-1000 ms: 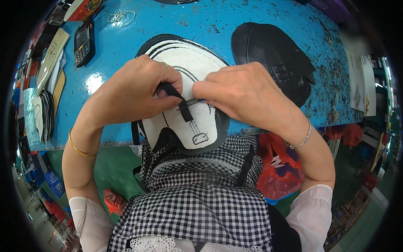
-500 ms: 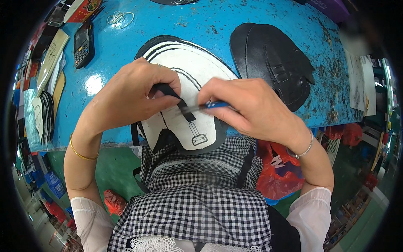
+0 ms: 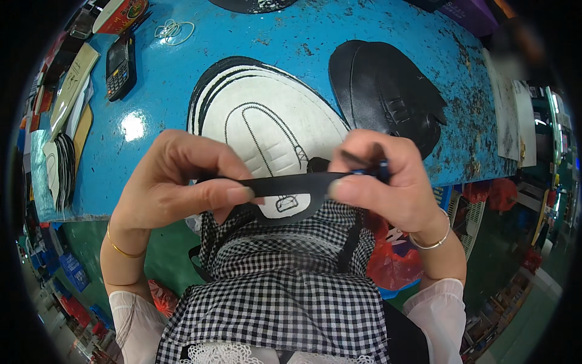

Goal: The person applies adhesive paste to shoe uppers and shoe soles with a brush, then assembles the shoe components by hand at a workstation.

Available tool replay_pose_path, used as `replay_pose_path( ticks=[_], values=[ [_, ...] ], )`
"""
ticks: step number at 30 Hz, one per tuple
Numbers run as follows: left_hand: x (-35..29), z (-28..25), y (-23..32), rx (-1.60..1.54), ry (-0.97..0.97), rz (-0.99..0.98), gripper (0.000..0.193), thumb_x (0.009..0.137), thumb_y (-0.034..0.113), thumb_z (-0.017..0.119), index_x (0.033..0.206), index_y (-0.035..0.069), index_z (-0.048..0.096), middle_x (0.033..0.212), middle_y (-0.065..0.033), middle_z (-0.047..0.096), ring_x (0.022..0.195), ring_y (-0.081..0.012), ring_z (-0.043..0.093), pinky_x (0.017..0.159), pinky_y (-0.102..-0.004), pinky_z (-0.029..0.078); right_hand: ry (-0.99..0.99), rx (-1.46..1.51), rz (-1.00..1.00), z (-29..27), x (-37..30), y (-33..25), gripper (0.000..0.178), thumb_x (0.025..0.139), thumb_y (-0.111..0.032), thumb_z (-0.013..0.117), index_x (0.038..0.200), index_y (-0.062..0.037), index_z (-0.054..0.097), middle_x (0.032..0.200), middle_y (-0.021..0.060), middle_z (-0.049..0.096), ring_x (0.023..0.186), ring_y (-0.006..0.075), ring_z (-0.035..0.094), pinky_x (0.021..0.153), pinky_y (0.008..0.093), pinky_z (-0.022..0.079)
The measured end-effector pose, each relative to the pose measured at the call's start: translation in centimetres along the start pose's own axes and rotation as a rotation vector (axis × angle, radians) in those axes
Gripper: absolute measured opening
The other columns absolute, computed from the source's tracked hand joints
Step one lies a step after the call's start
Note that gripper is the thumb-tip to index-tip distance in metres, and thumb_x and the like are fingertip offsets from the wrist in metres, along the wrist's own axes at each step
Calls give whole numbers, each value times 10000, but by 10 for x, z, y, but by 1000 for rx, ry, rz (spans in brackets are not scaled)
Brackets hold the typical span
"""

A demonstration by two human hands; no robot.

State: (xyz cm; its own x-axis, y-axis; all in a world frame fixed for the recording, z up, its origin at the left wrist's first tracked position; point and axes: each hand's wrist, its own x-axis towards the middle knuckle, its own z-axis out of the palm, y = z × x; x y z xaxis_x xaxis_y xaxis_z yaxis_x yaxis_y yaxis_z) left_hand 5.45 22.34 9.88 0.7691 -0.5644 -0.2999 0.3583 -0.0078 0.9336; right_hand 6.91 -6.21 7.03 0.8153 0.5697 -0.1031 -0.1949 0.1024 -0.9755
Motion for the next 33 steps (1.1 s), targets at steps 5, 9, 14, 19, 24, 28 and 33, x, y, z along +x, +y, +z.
replay_pose_path(
  ticks=[5, 9, 14, 19, 24, 28, 33],
  values=[
    [-16, -3, -9, -105, -42, 13, 146, 909, 35, 726, 1012, -67, 747, 760, -122, 742, 517, -69, 587, 466, -190, 434, -16, -24, 32, -6, -11, -10, 233, 865, -211, 740, 843, -33, 592, 702, -2, 534, 635, 63, 435, 582, 239, 315],
    [-22, 2, -10, -201, -99, 21, 201, 926, -37, 666, 1115, -80, 720, 873, -199, 762, 561, -95, 652, 463, -198, 494, 14, 8, 7, -6, -14, -13, 239, 857, -205, 745, 836, -38, 576, 696, -11, 506, 632, 75, 421, 582, 247, 310],
    [-28, 1, -18, -334, -173, -11, 299, 936, -102, 604, 1232, -109, 646, 1027, -242, 741, 716, -185, 740, 617, -255, 616, 27, 33, -51, -5, -14, -14, 246, 840, -174, 769, 833, -41, 562, 691, -15, 489, 623, 73, 399, 571, 254, 302],
    [-28, -1, -19, -353, -259, -20, 363, 941, -138, 562, 1303, -124, 587, 1111, -272, 714, 877, -265, 764, 717, -293, 648, 60, -35, -127, -5, -12, -21, 194, 825, -88, 769, 837, -37, 582, 703, 1, 529, 613, 58, 411, 553, 237, 303],
    [-27, 14, -19, -458, -325, 2, 427, 1005, 14, 573, 1408, -105, 497, 1190, -259, 691, 1037, -275, 719, 882, -351, 597, 84, -138, -175, 8, -9, -25, 159, 794, -75, 796, 847, -16, 658, 721, 25, 589, 582, 80, 481, 531, 228, 344],
    [-8, 27, -11, -406, -387, -115, 371, 1022, 91, 592, 1356, -64, 548, 1102, -150, 703, 954, -182, 664, 829, -318, 541, -200, -697, -558, 14, 1, -28, 200, 719, -86, 797, 917, -88, 778, 767, 37, 671, 575, 138, 624, 486, 252, 441],
    [-16, 32, -11, -314, -188, 55, 100, 975, 82, 675, 1021, -7, 668, 905, 13, 648, 814, -24, 538, 690, -211, 432, -166, -610, -626, 19, -7, -26, 182, 757, -119, 797, 934, -83, 775, 769, 30, 662, 571, 98, 597, 466, 226, 416]
  ],
)
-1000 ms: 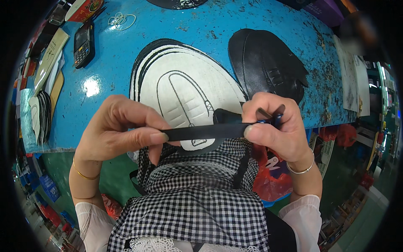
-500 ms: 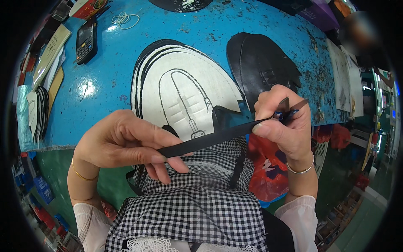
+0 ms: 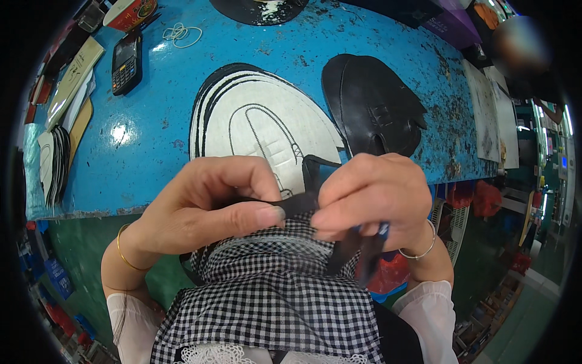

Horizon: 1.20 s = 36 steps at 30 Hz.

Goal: The person applies adhesive paste to shoe uppers and shoe soles with a brush, then assembles the shoe components by hand at a workstation.

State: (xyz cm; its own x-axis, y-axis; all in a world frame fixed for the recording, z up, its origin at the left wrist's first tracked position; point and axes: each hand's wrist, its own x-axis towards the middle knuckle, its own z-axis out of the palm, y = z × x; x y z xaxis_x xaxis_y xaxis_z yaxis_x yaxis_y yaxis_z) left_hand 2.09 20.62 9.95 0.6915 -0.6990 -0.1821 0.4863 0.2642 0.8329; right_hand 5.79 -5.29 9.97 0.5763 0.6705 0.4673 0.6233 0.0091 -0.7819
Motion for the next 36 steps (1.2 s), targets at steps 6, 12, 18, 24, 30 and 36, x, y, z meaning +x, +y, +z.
replay_pose_path(
  ticks=[6, 12, 18, 24, 30, 36],
  values=[
    [-3, 4, 7, 141, 116, 8, 87, 929, 62, 728, 949, -20, 708, 798, 8, 660, 700, -27, 546, 618, -203, 425, 86, 341, 486, 0, -2, -3, 279, 809, -194, 845, 969, -5, 717, 645, -24, 579, 517, 12, 416, 505, 199, 306],
    [-6, 3, 2, 216, 145, 18, 95, 921, 49, 718, 962, -35, 738, 739, -48, 708, 609, -54, 591, 561, -193, 450, -67, 138, 515, 8, 0, -12, 185, 801, -121, 809, 891, -15, 688, 612, -50, 542, 503, 21, 442, 487, 204, 347],
    [-40, -20, 14, 197, 166, -144, 138, 901, 50, 714, 928, -81, 746, 754, -151, 751, 551, -102, 647, 472, -202, 468, 468, 784, 429, -47, -20, -3, 158, 1009, -181, 547, 957, -84, 433, 681, -71, 326, 552, 34, 290, 473, 216, 286],
    [-75, -22, 2, 95, 185, -110, 167, 950, 100, 686, 1035, -24, 758, 859, -82, 782, 531, -64, 593, 484, -198, 472, 686, 892, 362, -74, -45, 9, 158, 1065, -158, 441, 918, -121, 398, 674, -77, 263, 551, 27, 216, 475, 219, 199],
    [-71, -20, 2, 33, 128, -87, 167, 897, -39, 649, 984, -168, 709, 888, -273, 743, 609, -194, 723, 493, -227, 549, 637, 952, 313, -74, -45, 15, 157, 1067, -151, 437, 920, -117, 392, 689, -61, 276, 570, 37, 232, 479, 224, 196],
    [-81, -27, -2, 8, 81, -65, 146, 898, -77, 642, 992, -175, 697, 902, -284, 739, 652, -217, 740, 540, -245, 584, 786, 918, 268, -102, -54, 15, 130, 1047, -137, 474, 956, -43, 480, 691, -42, 308, 556, 48, 242, 470, 230, 205]
  ],
)
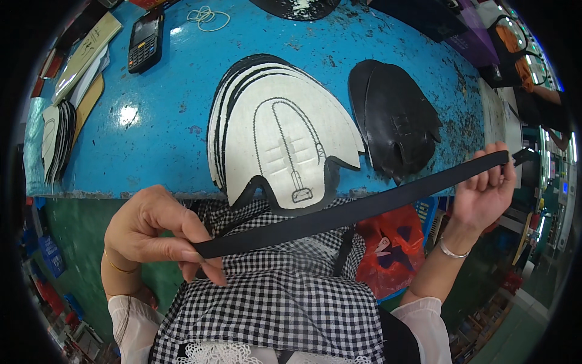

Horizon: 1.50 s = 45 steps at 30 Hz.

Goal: The person applies adhesive paste to shoe uppers and shoe soles with a brush, then assembles the shoe components by hand at a workstation.

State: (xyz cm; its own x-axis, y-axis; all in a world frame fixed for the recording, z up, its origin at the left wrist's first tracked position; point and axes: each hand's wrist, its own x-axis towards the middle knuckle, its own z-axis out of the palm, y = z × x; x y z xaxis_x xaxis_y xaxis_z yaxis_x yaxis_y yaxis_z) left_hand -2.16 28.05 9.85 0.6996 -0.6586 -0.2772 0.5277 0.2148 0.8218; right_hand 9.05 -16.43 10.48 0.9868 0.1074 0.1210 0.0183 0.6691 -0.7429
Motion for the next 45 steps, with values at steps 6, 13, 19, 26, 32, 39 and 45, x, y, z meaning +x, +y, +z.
replay_pose_path(
  ticks=[6, 13, 19, 26, 32, 39, 45],
  values=[
    [-18, -7, -14, -41, 2, 60, 186, 966, 73, 670, 1124, 0, 735, 930, -73, 780, 599, -53, 636, 534, -194, 507, 143, 70, -44, -96, 19, -46, 153, 1028, -122, 483, 899, -40, 498, 661, -44, 308, 513, 58, 242, 479, 235, 226],
    [-12, 12, -5, 431, 230, 275, 127, 891, -28, 671, 1007, -34, 721, 900, -146, 765, 571, -118, 658, 487, -211, 483, 187, 111, -33, -105, 13, -41, 203, 1039, -138, 467, 861, -44, 492, 656, -43, 310, 515, 62, 237, 472, 240, 205],
    [-18, 20, -26, 1555, 651, 915, 185, 741, 70, 711, 919, 111, 682, 898, -81, 758, 528, -75, 547, 446, -219, 392, 263, -32, -154, -118, 8, -49, 291, 1052, -134, 434, 767, -99, 393, 649, -32, 314, 505, 79, 245, 487, 259, 233],
    [-32, 37, -39, 1714, 639, 887, 476, 800, 109, 828, 1052, 126, 424, 1125, -91, 737, 570, -105, 618, 442, -232, 408, 246, 2, -138, -114, 3, -36, 277, 1049, -142, 439, 778, -91, 407, 642, -26, 322, 503, 85, 258, 494, 262, 250],
    [-36, 40, -41, 1782, 591, 875, 524, 789, 93, 830, 1009, 142, 358, 1163, -115, 731, 602, -114, 623, 452, -247, 378, 256, 14, -124, -117, -1, -35, 280, 1040, -146, 448, 769, -92, 407, 638, -25, 334, 506, 80, 277, 487, 254, 260],
    [-37, 43, -41, 1783, 581, 863, 516, 802, 106, 823, 994, 145, 346, 1136, -112, 741, 596, -116, 614, 468, -247, 384, 301, -2, -95, -108, 0, -25, 296, 1039, -155, 471, 755, -99, 410, 637, -34, 333, 505, 81, 277, 480, 252, 251],
    [-27, 27, -38, 1628, 590, 826, 285, 812, 80, 789, 980, 89, 559, 898, -74, 738, 552, -94, 572, 451, -236, 387, 362, -10, -84, -131, 5, -35, 308, 1044, -173, 477, 748, -110, 423, 637, -42, 330, 504, 87, 271, 482, 261, 261]
  ],
)
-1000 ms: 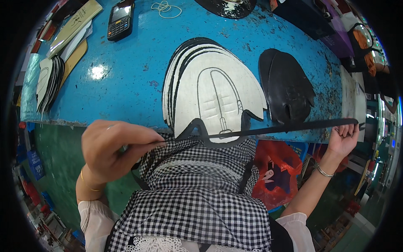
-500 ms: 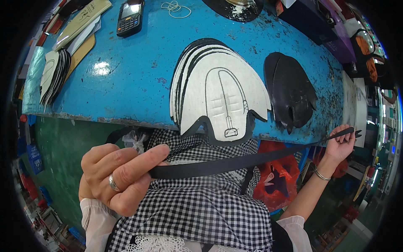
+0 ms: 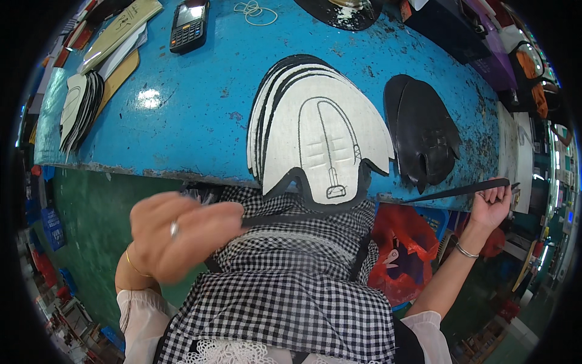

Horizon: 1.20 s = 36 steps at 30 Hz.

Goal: The person applies adhesive paste to shoe uppers and shoe soles with a brush, then assembles the shoe components by hand at a workstation.

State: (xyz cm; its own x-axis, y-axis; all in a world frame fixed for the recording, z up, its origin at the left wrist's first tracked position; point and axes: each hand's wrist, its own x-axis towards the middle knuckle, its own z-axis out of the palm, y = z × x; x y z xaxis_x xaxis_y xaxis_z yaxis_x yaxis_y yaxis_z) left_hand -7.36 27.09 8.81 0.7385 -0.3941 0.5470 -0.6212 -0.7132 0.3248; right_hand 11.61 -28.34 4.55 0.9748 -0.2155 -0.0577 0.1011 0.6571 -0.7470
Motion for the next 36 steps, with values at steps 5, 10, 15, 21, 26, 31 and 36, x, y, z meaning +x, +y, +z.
replay_pose_path(
  ticks=[5, 10, 15, 21, 26, 31, 36],
  values=[
    [-1, -15, -11, -1160, -302, -840, 86, 842, -11, 775, 878, -14, 696, 648, -83, 697, 487, -72, 573, 460, -207, 427, 25, 31, -65, -65, 37, -38, 344, 1036, -162, 468, 703, -131, 389, 613, -32, 324, 500, 94, 285, 485, 263, 262],
    [-7, -28, -22, -1520, -358, -1030, 61, 876, -44, 721, 926, -62, 690, 719, -136, 735, 492, -53, 554, 438, -197, 380, 126, 13, -112, -122, 54, -57, 371, 1034, -150, 456, 675, -140, 363, 576, -26, 296, 484, 102, 284, 482, 264, 261],
    [0, -26, -15, -1635, -285, -983, 116, 914, 38, 717, 998, -42, 701, 790, -87, 738, 709, -76, 684, 598, -190, 486, 113, -28, -41, -86, 25, -30, 344, 1060, -165, 442, 724, -114, 395, 622, -11, 361, 495, 109, 283, 498, 280, 260],
    [33, -22, -12, -1472, -506, -924, 74, 917, 27, 694, 951, -37, 707, 767, -71, 726, 725, -88, 696, 629, -210, 510, -335, -166, 172, 99, -74, 55, 272, 1125, -240, 370, 980, -41, 485, 869, 26, 523, 548, 69, 317, 498, 235, 300],
    [73, -11, -8, -1360, -724, -890, 56, 853, -30, 749, 876, -71, 717, 714, -100, 707, 647, -126, 691, 567, -208, 524, -934, -657, 493, 161, -142, 121, 178, 1050, -226, 486, 1060, -72, 576, 1152, 164, 693, 821, 112, 622, 709, 277, 513],
    [89, 6, -29, -845, -700, -533, 101, 806, 18, 806, 870, -13, 733, 763, 4, 711, 605, -52, 584, 559, -208, 464, -1384, -602, 335, 186, -150, 154, 49, 988, -80, 575, 991, -35, 558, 937, 119, 702, 819, 169, 711, 716, 315, 537],
    [114, 31, -70, -816, -577, -425, 109, 812, 71, 818, 834, 15, 728, 726, 25, 679, 641, -24, 548, 577, -200, 435, -1087, -704, 436, 151, -159, 118, 44, 961, -27, 614, 949, -29, 572, 720, 54, 671, 615, 139, 674, 570, 259, 503]
  ],
)
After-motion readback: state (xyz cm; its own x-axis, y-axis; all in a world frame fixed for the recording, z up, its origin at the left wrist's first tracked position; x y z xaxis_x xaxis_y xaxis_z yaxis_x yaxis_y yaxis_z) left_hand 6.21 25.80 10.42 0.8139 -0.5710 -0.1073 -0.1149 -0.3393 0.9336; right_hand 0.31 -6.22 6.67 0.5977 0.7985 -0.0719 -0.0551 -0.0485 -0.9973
